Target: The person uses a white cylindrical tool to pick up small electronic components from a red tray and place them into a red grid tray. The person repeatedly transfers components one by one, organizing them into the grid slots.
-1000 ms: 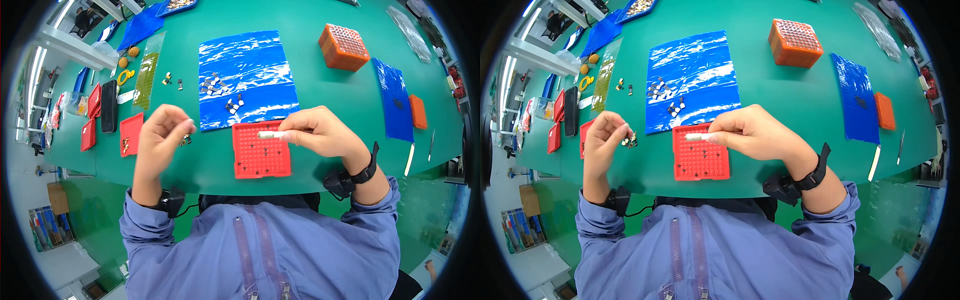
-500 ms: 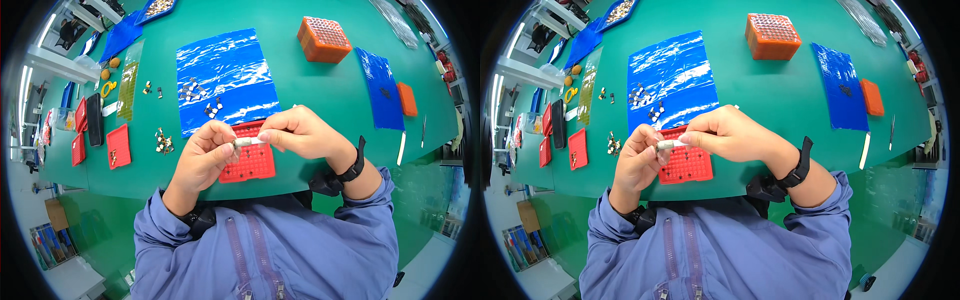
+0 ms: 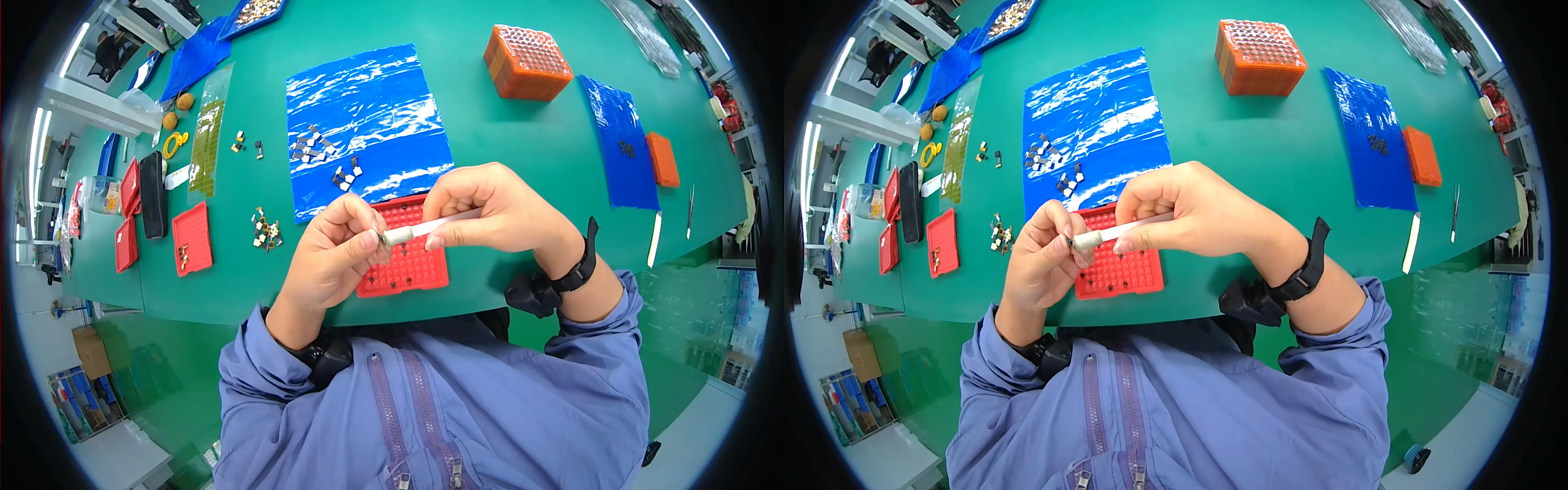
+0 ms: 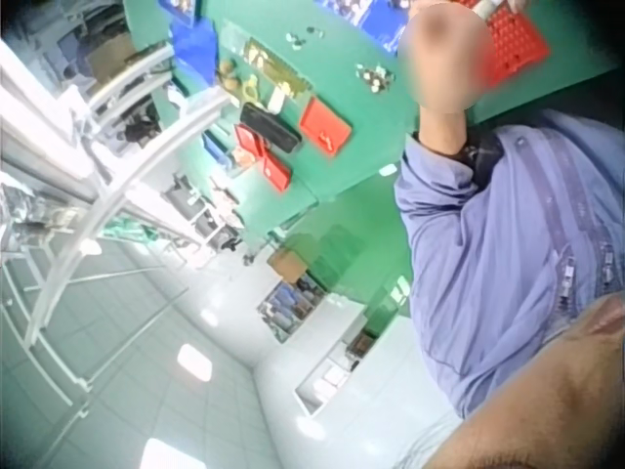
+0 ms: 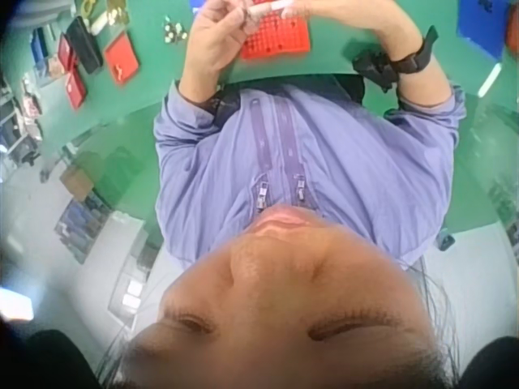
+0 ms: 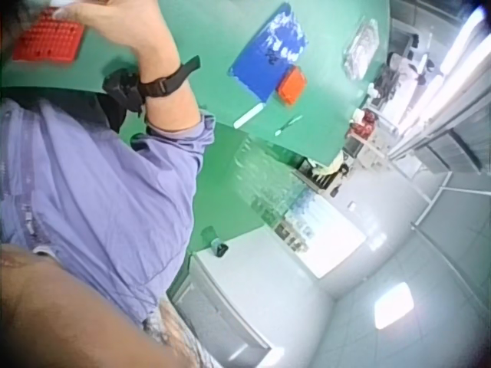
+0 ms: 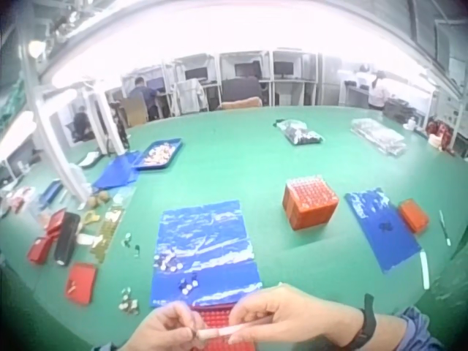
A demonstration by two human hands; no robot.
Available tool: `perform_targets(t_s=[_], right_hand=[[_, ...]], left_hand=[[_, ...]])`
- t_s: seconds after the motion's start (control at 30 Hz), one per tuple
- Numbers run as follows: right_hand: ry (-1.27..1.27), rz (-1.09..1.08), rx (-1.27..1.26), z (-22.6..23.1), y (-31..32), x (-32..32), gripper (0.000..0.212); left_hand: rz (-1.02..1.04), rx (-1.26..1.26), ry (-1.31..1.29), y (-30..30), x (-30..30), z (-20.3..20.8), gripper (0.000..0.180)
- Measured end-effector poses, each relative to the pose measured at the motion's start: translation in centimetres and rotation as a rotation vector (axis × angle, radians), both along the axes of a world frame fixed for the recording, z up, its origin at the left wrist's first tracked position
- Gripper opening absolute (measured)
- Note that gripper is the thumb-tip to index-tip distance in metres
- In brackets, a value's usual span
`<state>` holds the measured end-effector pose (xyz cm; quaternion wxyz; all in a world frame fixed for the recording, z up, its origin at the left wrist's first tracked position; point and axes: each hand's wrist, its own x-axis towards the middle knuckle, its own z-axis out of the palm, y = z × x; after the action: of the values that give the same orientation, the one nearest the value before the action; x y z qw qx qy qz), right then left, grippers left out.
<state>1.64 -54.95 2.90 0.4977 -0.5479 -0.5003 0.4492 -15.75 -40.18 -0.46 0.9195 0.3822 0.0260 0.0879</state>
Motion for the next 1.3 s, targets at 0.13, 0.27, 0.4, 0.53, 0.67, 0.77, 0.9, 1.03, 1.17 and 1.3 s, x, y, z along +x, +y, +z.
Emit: perform_targets(t_s=[0.13,0.27,0.4,0.53,0.67,0.77,0.9,1.03,1.17,1.3], right_hand=[[-0.04,0.058,-0.117,0.7,0.0,0.1,0.017],[-0.171,0.064,-0.061,0.0,-0.1,0.2,0.019],[-0.183,0.021,-0.001,0.4,-0.1,0.0,0.018],[-0.085,0.048,-0.094,0.4,-0.1,-0.1,0.015],[-0.19,0.063,-0.029,0.7,0.0,0.3,0.017],[0.047,0.05,-0.306,1.4,-0.1,-0.1,0.016],[-0.141,0.034,-0.077,0.7,0.0,0.0,0.016],[-0.133,0.049,-0.127,0.6,-0.2,0.2,0.016],[-0.17,0.001,0.039,0.3,-0.1,-0.1,0.017],[-0.142,0.055,-0.188,1.1,0.0,0.3,0.017]], left_hand=[[-0.013,0.002,0.014,0.1,-0.1,-0.1,0.006],[-0.039,0.015,0.021,0.2,-0.1,0.1,0.006],[-0.038,0.039,0.017,0.2,-0.1,0.1,0.007],[-0.053,0.027,0.008,0.2,0.0,0.0,0.007],[-0.088,0.037,0.046,0.3,-0.1,0.2,0.006],[-0.093,0.029,0.061,0.5,-0.1,0.3,0.006],[-0.093,0.032,0.05,0.6,-0.2,0.0,0.006],[-0.096,0.029,0.074,0.4,-0.1,0.3,0.007],[-0.099,0.027,0.058,0.6,-0.3,0.0,0.008],[-0.102,0.035,0.068,0.7,-0.3,0.0,0.008]])
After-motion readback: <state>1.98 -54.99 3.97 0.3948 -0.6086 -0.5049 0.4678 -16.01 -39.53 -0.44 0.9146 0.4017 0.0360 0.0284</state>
